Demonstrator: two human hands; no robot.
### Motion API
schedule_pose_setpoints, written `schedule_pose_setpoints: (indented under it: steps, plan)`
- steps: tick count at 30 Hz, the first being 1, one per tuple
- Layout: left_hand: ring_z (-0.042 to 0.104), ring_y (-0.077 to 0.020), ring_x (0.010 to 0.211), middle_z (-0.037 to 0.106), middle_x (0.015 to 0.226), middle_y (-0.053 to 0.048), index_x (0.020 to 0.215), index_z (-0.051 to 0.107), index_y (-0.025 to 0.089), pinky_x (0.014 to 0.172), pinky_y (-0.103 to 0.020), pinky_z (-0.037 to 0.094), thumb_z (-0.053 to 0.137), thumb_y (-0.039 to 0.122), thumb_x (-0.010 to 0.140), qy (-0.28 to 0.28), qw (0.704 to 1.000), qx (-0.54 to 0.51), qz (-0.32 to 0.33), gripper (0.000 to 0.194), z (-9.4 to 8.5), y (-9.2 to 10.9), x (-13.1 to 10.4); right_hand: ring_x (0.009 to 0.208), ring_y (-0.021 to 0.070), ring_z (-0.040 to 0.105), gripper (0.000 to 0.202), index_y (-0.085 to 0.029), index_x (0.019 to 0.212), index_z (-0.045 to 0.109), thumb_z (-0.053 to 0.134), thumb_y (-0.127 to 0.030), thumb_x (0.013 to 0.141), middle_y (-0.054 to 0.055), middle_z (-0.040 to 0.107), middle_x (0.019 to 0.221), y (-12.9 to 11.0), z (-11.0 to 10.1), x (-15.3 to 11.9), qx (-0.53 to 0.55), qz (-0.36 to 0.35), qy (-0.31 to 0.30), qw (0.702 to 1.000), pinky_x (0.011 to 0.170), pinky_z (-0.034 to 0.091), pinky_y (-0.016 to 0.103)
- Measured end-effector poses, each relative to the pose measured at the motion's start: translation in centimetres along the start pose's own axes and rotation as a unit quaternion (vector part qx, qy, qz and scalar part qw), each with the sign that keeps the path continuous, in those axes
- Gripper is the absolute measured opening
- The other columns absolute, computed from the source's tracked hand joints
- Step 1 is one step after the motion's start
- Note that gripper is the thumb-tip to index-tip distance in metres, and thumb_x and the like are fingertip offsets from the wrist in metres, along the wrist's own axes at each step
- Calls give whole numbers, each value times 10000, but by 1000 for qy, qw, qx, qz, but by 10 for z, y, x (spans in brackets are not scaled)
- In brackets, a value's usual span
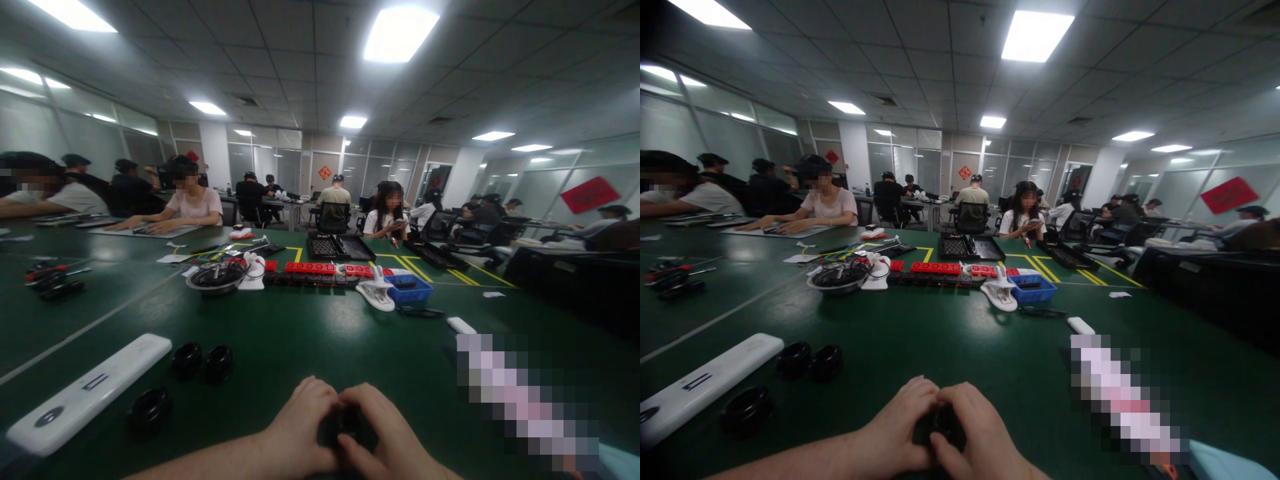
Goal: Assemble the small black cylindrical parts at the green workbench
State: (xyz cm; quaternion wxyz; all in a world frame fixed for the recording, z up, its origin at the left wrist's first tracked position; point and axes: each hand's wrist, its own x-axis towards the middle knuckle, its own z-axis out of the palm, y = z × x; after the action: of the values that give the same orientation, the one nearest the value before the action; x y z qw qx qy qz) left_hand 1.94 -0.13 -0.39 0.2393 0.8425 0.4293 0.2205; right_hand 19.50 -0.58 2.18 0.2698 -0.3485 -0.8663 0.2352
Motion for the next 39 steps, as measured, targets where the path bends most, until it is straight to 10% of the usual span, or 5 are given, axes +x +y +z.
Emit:
schedule_pose_setpoints:
  steps: [21,29,39]
  plan:
    - [490,-198,856,541,894,-1,883,556,197,859,-337,348,705,296,592,-11,1000,18,-1,341,-3,1,-1,852,200,524,398,-172,1024,461,448,-91,635,79,548,954,-13,1,-2,46,-82,24,995,764,456,330]
    - [493,-191,884,550,925,1,848,548,194,895,-336,323,720,296,591,6,999,27,25,327,4,-6,-1,808,221,503,284,-174,923,505,576,-152,649,66,546,890,-13,2,1,-50,61,15,997,737,434,372]
    - [490,-192,835,537,876,-2,870,543,189,792,-300,372,743,333,579,2,999,41,25,381,4,-6,0,768,191,521,285,-166,853,538,660,-65,616,48,572,837,-7,4,0,-34,25,8,999,683,448,304]
